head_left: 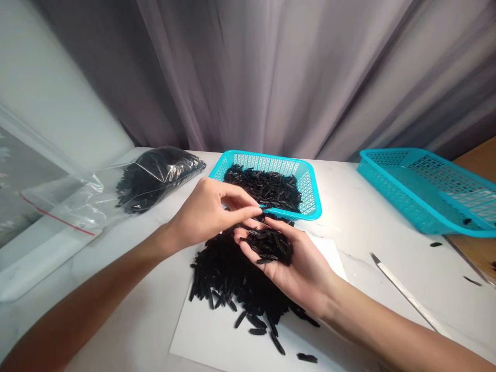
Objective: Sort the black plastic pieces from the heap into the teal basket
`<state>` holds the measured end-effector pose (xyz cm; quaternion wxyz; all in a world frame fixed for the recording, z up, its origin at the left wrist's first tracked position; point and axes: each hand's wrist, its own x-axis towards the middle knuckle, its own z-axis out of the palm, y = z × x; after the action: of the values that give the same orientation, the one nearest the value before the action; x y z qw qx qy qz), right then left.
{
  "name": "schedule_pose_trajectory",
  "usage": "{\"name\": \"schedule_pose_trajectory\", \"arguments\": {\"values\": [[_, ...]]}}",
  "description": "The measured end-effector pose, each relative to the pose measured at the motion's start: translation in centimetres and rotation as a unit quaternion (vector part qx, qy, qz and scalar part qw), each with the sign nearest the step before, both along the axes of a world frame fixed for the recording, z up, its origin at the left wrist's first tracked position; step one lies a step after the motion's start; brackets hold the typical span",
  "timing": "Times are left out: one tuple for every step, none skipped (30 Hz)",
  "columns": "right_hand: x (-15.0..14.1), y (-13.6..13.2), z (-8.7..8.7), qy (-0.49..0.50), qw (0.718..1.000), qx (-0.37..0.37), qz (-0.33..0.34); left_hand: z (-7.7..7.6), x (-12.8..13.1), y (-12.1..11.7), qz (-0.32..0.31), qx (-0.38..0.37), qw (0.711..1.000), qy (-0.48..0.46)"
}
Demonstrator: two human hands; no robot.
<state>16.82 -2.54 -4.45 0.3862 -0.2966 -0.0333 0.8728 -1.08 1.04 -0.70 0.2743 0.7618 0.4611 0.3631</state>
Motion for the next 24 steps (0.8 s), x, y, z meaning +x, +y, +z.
{"name": "schedule_pose_trajectory", "arguments": {"values": [[0.0,0.0,0.1,-0.005,1.0,0.001,0.006,-0.6,0.0,0.8,0.032,0.027,0.999,0.001],[0.1,-0.1,0.2,-0.01,1.0,0.002,0.009,-1.2,0.0,1.6,0.076,0.057,0.995,0.002],[0.1,-0.1,0.3,-0.015,1.0,0.003,0.008,-1.7,0.0,2.3,0.117,0.081,0.99,0.002],[0.1,-0.1,0.4,-0.021,1.0,0.003,0.004,-2.1,-0.1,2.8,0.14,0.085,0.986,0.01],[0.1,0.0,0.4,-0.027,1.0,0.001,-0.003,-2.3,-0.2,3.1,0.15,0.087,0.985,0.02],[0.1,0.0,0.5,-0.033,0.999,-0.001,-0.008,-2.2,-0.3,3.0,0.139,0.087,0.986,0.033],[0.1,0.1,0.5,-0.037,0.999,-0.003,-0.014,-1.8,-0.5,2.7,0.111,0.086,0.989,0.048],[0.1,0.2,0.5,-0.039,0.999,-0.002,-0.022,-1.2,-0.7,2.2,0.069,0.088,0.992,0.063],[0.0,0.3,0.5,-0.038,0.999,0.0,-0.032,-0.5,-0.9,1.5,0.007,0.081,0.993,0.084],[0.0,0.3,0.5,-0.035,0.999,0.002,-0.04,0.2,-1.2,0.7,-0.056,0.078,0.99,0.107],[0.0,0.4,0.5,-0.032,0.998,0.004,-0.047,1.0,-1.4,0.0,-0.096,0.083,0.984,0.124],[0.0,0.5,0.5,-0.029,0.998,0.006,-0.052,1.6,-1.6,-0.6,-0.125,0.086,0.978,0.144],[0.0,0.5,0.5,-0.027,0.998,0.008,-0.054,2.1,-1.8,-1.0,-0.145,0.091,0.972,0.164],[0.0,0.6,0.5,-0.028,0.998,0.008,-0.053,2.4,-2.0,-1.2,-0.157,0.094,0.966,0.18],[0.0,0.6,0.6,-0.03,0.998,0.01,-0.052,2.5,-2.0,-1.3,-0.166,0.096,0.962,0.194],[0.1,0.6,0.6,-0.033,0.998,0.012,-0.055,2.5,-2.1,-1.3,-0.172,0.097,0.959,0.203],[0.1,0.6,0.7,-0.038,0.997,0.013,-0.061,2.4,-2.1,-1.2,-0.175,0.097,0.958,0.205],[0.1,0.6,0.7,-0.042,0.997,0.014,-0.065,2.3,-2.1,-1.1,-0.175,0.098,0.958,0.203],[0.2,0.6,0.7,-0.043,0.997,0.016,-0.067,2.2,-2.1,-1.0,-0.171,0.1,0.96,0.197],[0.2,0.6,0.7,-0.042,0.997,0.02,-0.067,2.1,-2.1,-1.0,-0.165,0.101,0.963,0.188],[0.2,0.5,0.7,-0.038,0.997,0.025,-0.064,2.0,-2.1,-0.9,-0.156,0.104,0.967,0.175],[0.2,0.5,0.7,-0.031,0.997,0.028,-0.06,2.0,-2.1,-0.9,-0.146,0.11,0.97,0.158],[0.2,0.5,0.7,-0.023,0.998,0.03,-0.053,2.0,-2.2,-0.9,-0.137,0.117,0.974,0.139],[0.2,0.5,0.7,-0.015,0.998,0.031,-0.047,2.1,-2.2,-0.9,-0.13,0.124,0.976,0.121]]}}
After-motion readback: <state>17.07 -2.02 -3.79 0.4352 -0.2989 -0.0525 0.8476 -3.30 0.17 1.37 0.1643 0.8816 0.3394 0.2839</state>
